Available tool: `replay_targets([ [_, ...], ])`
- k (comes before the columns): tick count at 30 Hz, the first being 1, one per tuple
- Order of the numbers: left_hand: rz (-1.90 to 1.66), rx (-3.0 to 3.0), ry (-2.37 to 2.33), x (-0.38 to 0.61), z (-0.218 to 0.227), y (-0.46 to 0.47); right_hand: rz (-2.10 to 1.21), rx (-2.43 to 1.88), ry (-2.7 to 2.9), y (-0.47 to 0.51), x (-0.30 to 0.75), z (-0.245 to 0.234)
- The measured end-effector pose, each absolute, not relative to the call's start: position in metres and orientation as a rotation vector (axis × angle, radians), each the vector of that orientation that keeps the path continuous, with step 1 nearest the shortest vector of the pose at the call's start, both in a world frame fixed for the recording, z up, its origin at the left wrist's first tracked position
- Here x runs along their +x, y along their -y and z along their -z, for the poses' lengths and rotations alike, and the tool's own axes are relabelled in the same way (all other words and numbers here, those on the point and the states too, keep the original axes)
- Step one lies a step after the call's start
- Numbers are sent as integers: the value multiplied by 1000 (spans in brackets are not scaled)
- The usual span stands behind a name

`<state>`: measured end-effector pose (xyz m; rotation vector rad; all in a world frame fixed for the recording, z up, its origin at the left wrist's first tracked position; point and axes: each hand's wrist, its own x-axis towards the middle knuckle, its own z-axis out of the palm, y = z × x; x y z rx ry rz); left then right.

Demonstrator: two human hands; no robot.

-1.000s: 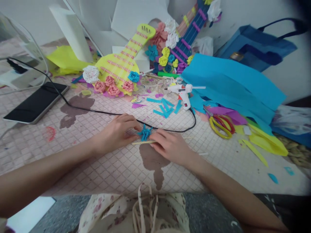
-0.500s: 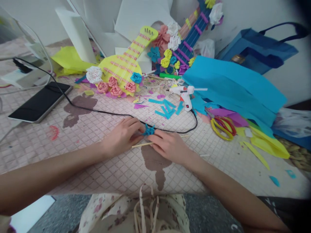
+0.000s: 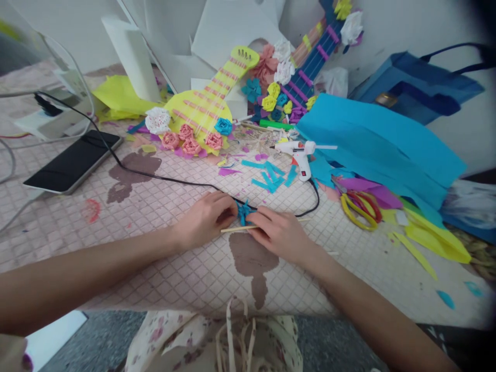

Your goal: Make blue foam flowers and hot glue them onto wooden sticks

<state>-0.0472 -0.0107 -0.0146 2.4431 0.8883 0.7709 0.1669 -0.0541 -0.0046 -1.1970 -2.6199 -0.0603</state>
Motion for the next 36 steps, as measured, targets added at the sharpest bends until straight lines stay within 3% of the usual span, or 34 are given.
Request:
replay_targets([
  [24,-719,2491,-738,-51,14,2,-154,-1251,2580,51,166,7],
  [36,-699,2468,-750,-52,14,1,3,-1238,2600,49,159,11],
])
